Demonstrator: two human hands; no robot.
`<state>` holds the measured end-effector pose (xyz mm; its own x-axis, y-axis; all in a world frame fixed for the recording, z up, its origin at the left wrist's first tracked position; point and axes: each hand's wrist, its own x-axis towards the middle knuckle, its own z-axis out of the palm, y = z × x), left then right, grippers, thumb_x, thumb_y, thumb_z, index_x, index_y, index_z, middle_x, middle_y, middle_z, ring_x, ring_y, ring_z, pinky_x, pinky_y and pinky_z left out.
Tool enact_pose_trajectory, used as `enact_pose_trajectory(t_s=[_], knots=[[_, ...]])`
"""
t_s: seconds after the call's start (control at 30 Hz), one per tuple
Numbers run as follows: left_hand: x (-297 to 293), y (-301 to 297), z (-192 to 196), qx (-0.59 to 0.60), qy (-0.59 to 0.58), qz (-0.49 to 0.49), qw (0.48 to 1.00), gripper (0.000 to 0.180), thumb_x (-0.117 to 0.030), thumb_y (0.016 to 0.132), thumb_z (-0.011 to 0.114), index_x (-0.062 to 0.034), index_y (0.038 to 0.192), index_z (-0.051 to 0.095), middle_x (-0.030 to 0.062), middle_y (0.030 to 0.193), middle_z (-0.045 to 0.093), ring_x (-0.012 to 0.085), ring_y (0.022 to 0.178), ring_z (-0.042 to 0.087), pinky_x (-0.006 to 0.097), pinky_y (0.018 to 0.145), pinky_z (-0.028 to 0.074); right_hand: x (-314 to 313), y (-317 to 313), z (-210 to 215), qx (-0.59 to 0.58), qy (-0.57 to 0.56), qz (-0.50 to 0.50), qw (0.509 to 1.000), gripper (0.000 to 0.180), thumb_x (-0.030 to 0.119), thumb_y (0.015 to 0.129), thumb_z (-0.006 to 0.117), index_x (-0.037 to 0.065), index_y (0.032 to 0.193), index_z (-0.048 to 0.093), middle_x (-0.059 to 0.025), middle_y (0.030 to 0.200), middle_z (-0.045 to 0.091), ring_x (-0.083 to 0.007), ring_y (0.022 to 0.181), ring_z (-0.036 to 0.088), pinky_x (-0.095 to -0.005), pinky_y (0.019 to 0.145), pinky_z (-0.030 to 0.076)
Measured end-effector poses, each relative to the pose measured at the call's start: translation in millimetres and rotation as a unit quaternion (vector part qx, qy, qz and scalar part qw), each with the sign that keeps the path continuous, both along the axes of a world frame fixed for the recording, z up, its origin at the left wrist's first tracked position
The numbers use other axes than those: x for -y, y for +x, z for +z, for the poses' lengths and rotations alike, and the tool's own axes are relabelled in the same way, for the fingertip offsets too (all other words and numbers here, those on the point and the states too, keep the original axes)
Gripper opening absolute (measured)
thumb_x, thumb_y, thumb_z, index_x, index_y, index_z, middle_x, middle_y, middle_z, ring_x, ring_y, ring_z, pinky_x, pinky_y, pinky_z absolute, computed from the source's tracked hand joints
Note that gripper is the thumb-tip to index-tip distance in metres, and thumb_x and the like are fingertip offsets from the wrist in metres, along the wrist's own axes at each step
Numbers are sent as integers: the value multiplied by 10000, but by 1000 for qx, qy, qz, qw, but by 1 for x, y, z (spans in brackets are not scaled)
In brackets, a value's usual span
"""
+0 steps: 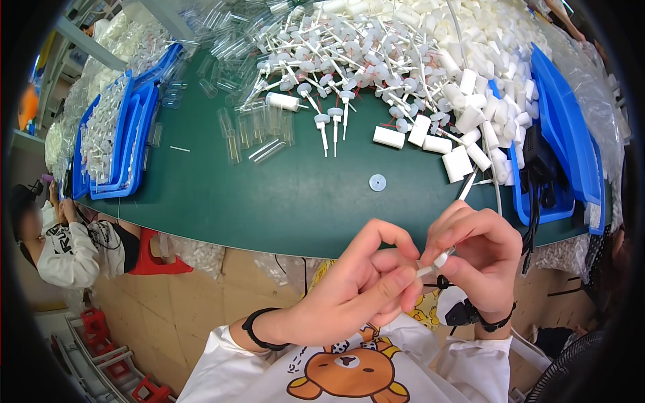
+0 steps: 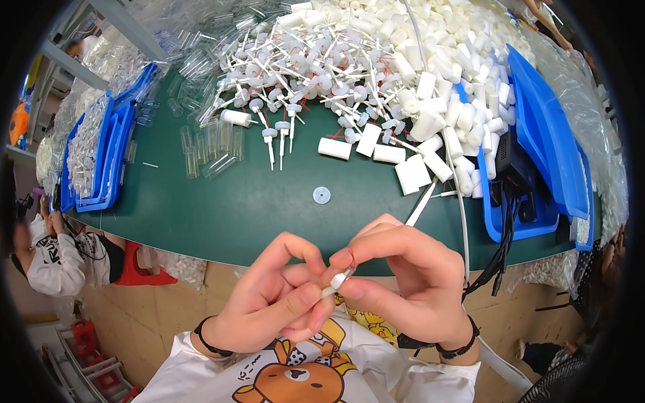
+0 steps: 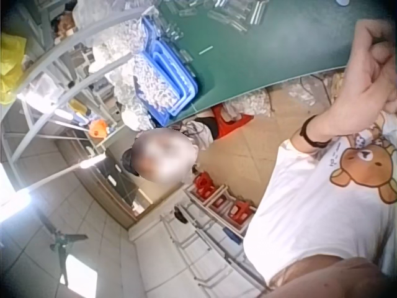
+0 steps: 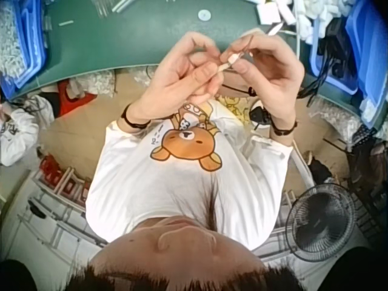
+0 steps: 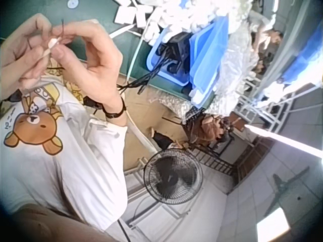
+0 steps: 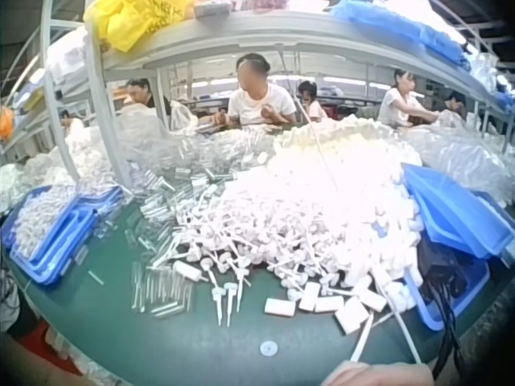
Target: The person assembles small white plastic components by hand at a factory workstation. They insert a small white rod into a cylindrical body, attach a circular disc, and then place the assembled unit into a clear plastic tube. The process is repeated continuously with parts sourced from piles on the green table.
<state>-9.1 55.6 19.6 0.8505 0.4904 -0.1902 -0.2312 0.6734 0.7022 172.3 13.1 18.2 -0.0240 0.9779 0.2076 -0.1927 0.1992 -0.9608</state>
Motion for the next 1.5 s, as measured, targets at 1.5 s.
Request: enact_pose_trajectory(t_s=[1.5], knots=[[7,11,-13,46,130,37,990,332,78,854,297,-13,1173,291,124,1089,378,91,629,443,240,596,400,4,4,11,219,120,-67,966,267,-66,640,694,8,878,597,-72,818,654,-163,687,601,-274,641,404]])
